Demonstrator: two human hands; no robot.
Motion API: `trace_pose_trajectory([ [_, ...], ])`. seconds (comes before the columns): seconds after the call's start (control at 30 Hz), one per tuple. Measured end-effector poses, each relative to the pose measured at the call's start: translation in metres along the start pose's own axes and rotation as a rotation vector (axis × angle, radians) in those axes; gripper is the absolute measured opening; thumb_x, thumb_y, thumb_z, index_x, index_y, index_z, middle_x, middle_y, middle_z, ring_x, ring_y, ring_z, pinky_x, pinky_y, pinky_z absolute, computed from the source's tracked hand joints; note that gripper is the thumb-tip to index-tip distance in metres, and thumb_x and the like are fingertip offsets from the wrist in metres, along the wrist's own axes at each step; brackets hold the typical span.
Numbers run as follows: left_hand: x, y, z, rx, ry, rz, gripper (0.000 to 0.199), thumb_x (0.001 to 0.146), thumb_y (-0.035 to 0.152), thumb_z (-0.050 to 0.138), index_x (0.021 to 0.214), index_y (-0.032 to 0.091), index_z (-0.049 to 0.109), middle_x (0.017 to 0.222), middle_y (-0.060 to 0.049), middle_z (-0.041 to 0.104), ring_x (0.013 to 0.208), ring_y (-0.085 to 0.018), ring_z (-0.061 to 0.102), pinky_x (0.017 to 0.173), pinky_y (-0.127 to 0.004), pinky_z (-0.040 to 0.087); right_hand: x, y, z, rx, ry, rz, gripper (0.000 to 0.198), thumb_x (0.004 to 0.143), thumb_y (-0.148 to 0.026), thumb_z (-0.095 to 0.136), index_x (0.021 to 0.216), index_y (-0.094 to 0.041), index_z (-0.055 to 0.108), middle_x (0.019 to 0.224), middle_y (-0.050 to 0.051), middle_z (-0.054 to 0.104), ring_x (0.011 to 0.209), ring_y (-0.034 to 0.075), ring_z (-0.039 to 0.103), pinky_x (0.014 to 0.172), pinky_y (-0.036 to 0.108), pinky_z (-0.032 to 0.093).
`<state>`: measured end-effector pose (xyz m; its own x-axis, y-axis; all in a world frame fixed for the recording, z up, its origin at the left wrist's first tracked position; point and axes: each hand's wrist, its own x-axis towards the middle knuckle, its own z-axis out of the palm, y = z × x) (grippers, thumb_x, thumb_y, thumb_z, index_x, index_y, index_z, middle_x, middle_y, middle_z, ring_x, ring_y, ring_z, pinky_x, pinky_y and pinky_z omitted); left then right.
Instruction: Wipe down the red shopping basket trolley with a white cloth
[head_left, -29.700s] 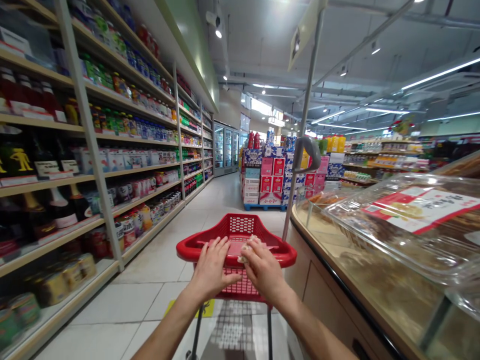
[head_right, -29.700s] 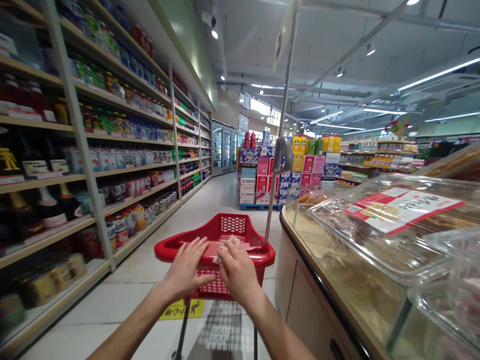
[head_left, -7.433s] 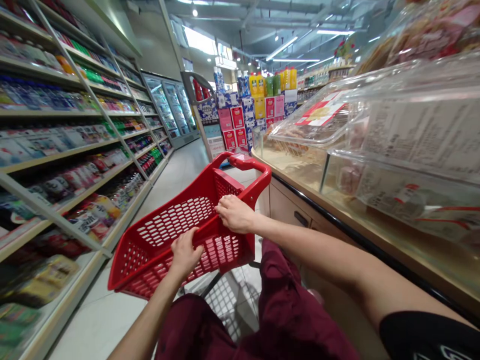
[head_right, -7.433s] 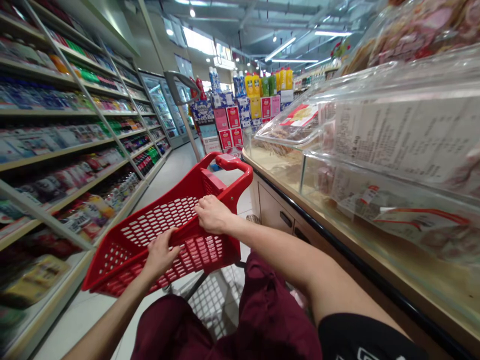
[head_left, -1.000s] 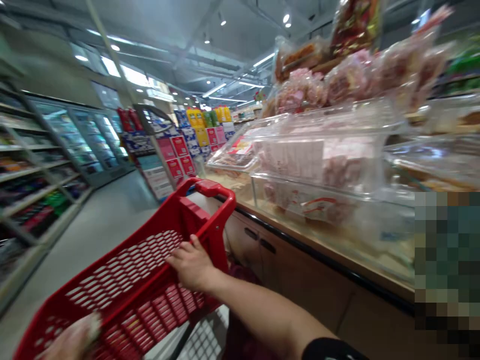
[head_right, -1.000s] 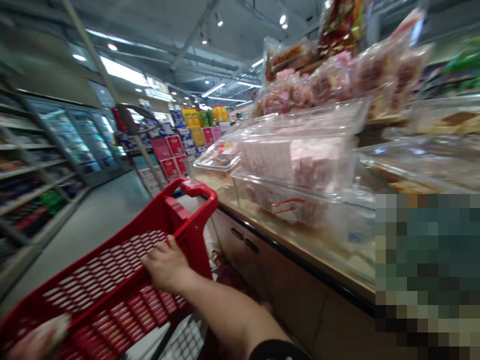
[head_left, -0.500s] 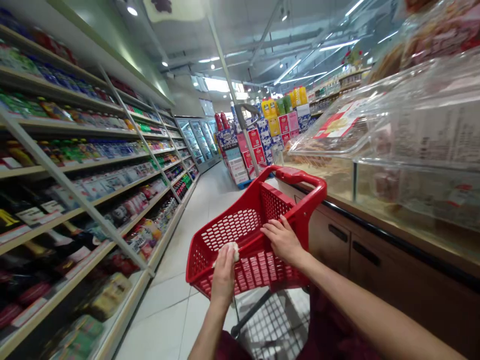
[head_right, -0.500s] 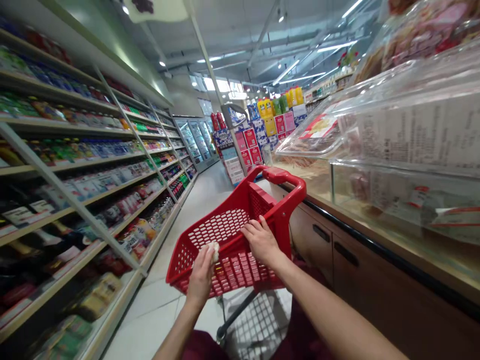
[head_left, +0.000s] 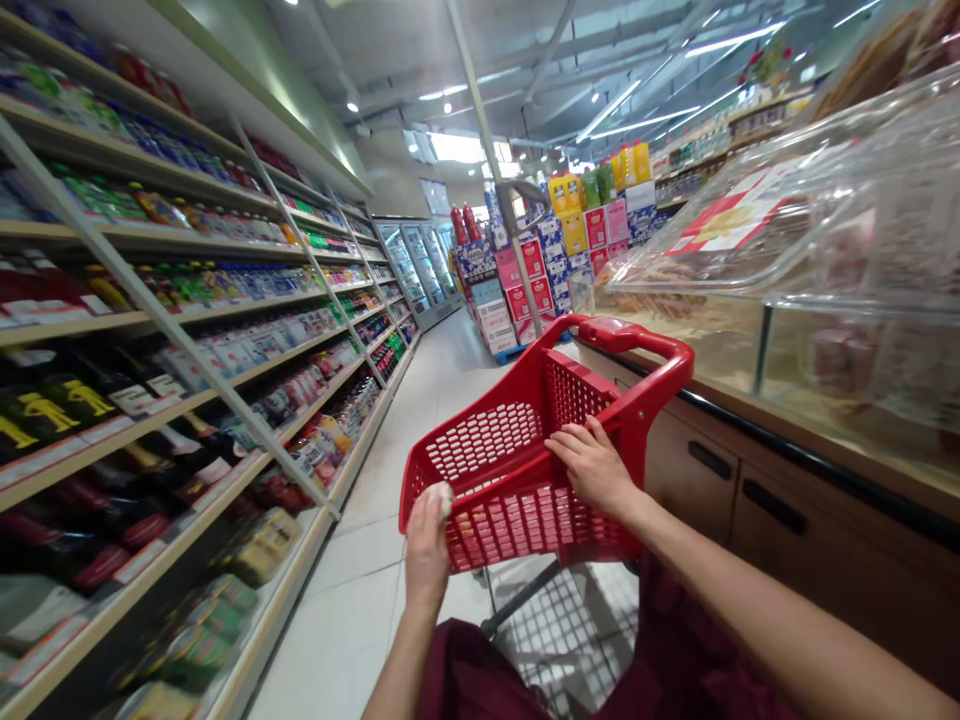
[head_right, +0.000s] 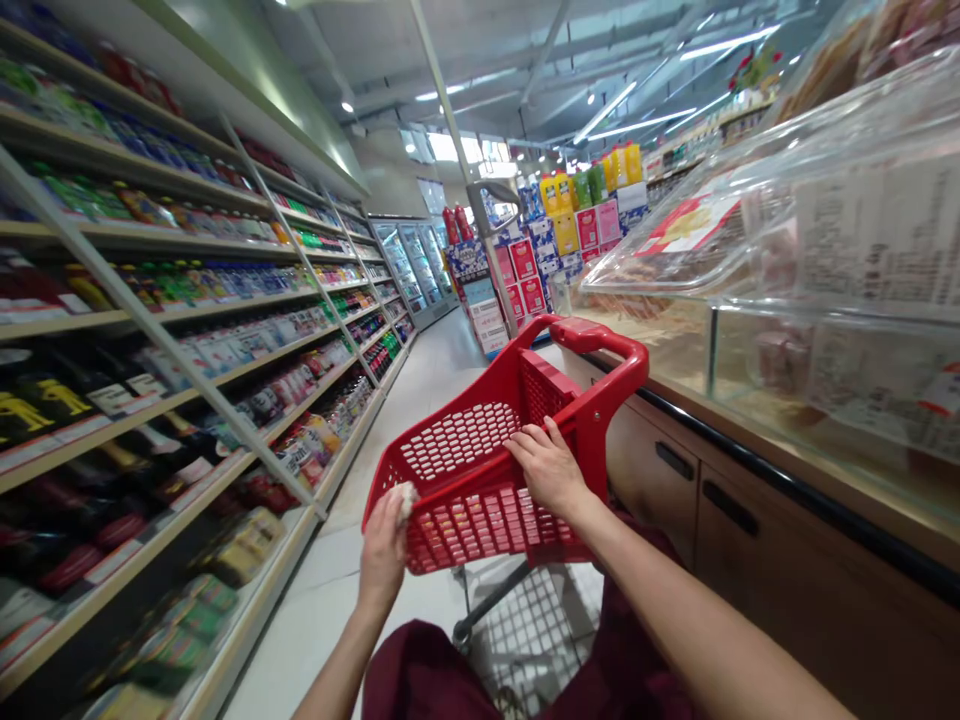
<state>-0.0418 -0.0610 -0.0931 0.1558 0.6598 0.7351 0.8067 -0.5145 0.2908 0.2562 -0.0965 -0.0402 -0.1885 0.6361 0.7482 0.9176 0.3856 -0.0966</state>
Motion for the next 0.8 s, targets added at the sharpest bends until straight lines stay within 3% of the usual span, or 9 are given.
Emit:
trace_pose_trajectory([
  [0.07, 0.000, -0.007, -0.013, -0.016, 0.072, -0.169, 0.035, 0.081, 0.019, 0.034, 0.112, 0.020, 0.050, 0.119, -0.009, 0.052, 0.117, -0.020, 0.042, 0.101, -0.043, 0.032, 0.002, -0.001, -0.002, 0.034, 0.012, 0.020, 0.039, 0.074, -0.008, 0.044, 0.108, -0.021, 0.058, 0.108, 0.004, 0.061, 0.108, 0.022, 0.045, 0.104, 0.048, 0.010],
  [0.13, 0.004, 0.010, -0.017, -0.116, 0.060, -0.225, 0.034, 0.080, 0.023, 0.038, 0.112, 0.020, 0.050, 0.120, -0.008, 0.051, 0.116, -0.020, 0.042, 0.102, -0.041, 0.031, 0.003, -0.012, -0.005, 0.105, 0.032, 0.082, 0.038, 0.074, -0.009, 0.045, 0.108, -0.020, 0.058, 0.110, 0.006, 0.059, 0.109, 0.023, 0.045, 0.103, 0.050, 0.012],
  [0.3, 0.018, 0.136, 0.002, -0.572, -0.120, -0.253, 0.055, 0.078, 0.027, 0.046, 0.130, 0.022, 0.027, 0.130, -0.007, 0.044, 0.114, -0.018, 0.045, 0.096, -0.033, 0.038, -0.004, -0.069, -0.005, 0.600, 0.010, 0.222, 0.056, 0.077, -0.024, 0.048, 0.130, -0.016, 0.033, 0.135, 0.012, 0.035, 0.124, 0.022, 0.032, 0.100, 0.044, 0.031],
  [0.4, 0.017, 0.170, 0.005, -0.703, -0.278, -0.180, 0.060, 0.077, 0.021, 0.043, 0.133, 0.021, 0.020, 0.137, -0.007, 0.033, 0.121, -0.017, 0.036, 0.100, -0.033, 0.032, -0.014, -0.074, -0.009, 0.760, 0.023, 0.339, 0.057, 0.078, -0.024, 0.046, 0.132, -0.017, 0.030, 0.132, 0.011, 0.039, 0.122, 0.022, 0.034, 0.098, 0.041, 0.035],
  [0.5, 0.017, 0.137, 0.002, -0.509, -0.400, 0.026, 0.064, 0.074, 0.018, 0.043, 0.133, 0.021, 0.020, 0.140, -0.006, 0.028, 0.127, -0.019, 0.027, 0.105, -0.038, 0.024, -0.013, -0.031, -0.036, 0.681, 0.096, 0.268, 0.053, 0.079, -0.016, 0.043, 0.131, -0.020, 0.032, 0.124, 0.009, 0.048, 0.114, 0.019, 0.045, 0.095, 0.038, 0.039],
  [0.53, 0.017, 0.119, 0.002, -0.374, -0.349, 0.036, 0.061, 0.074, 0.018, 0.042, 0.132, 0.020, 0.024, 0.139, -0.007, 0.029, 0.127, -0.020, 0.025, 0.105, -0.041, 0.021, -0.010, -0.009, -0.050, 0.597, 0.150, 0.229, 0.053, 0.079, -0.013, 0.043, 0.130, -0.021, 0.032, 0.124, 0.008, 0.048, 0.114, 0.018, 0.046, 0.095, 0.037, 0.040],
  [0.6, 0.016, 0.084, 0.004, -0.068, -0.244, -0.091, 0.058, 0.073, 0.018, 0.042, 0.129, 0.016, 0.029, 0.136, -0.011, 0.034, 0.127, -0.024, 0.026, 0.103, -0.047, 0.022, 0.000, 0.034, -0.073, 0.352, 0.326, 0.210, 0.050, 0.077, -0.010, 0.043, 0.126, -0.020, 0.039, 0.128, 0.008, 0.045, 0.117, 0.021, 0.041, 0.098, 0.041, 0.036],
  [0.67, 0.012, 0.063, 0.009, 0.159, -0.255, -0.140, 0.058, 0.070, 0.014, 0.042, 0.127, 0.012, 0.033, 0.132, -0.014, 0.038, 0.127, -0.026, 0.025, 0.103, -0.049, 0.020, 0.008, 0.062, -0.081, 0.101, 0.388, 0.205, 0.041, 0.078, -0.007, 0.041, 0.116, -0.018, 0.050, 0.127, 0.010, 0.045, 0.120, 0.024, 0.037, 0.099, 0.047, 0.031],
  [0.8, 0.004, 0.057, 0.014, 0.365, -0.318, -0.071, 0.060, 0.068, 0.011, 0.042, 0.127, 0.008, 0.032, 0.134, -0.014, 0.035, 0.128, -0.026, 0.021, 0.104, -0.046, 0.018, 0.004, 0.044, -0.048, -0.066, 0.178, 0.011, 0.035, 0.081, -0.006, 0.039, 0.110, -0.017, 0.056, 0.121, 0.010, 0.052, 0.117, 0.023, 0.042, 0.098, 0.045, 0.035],
])
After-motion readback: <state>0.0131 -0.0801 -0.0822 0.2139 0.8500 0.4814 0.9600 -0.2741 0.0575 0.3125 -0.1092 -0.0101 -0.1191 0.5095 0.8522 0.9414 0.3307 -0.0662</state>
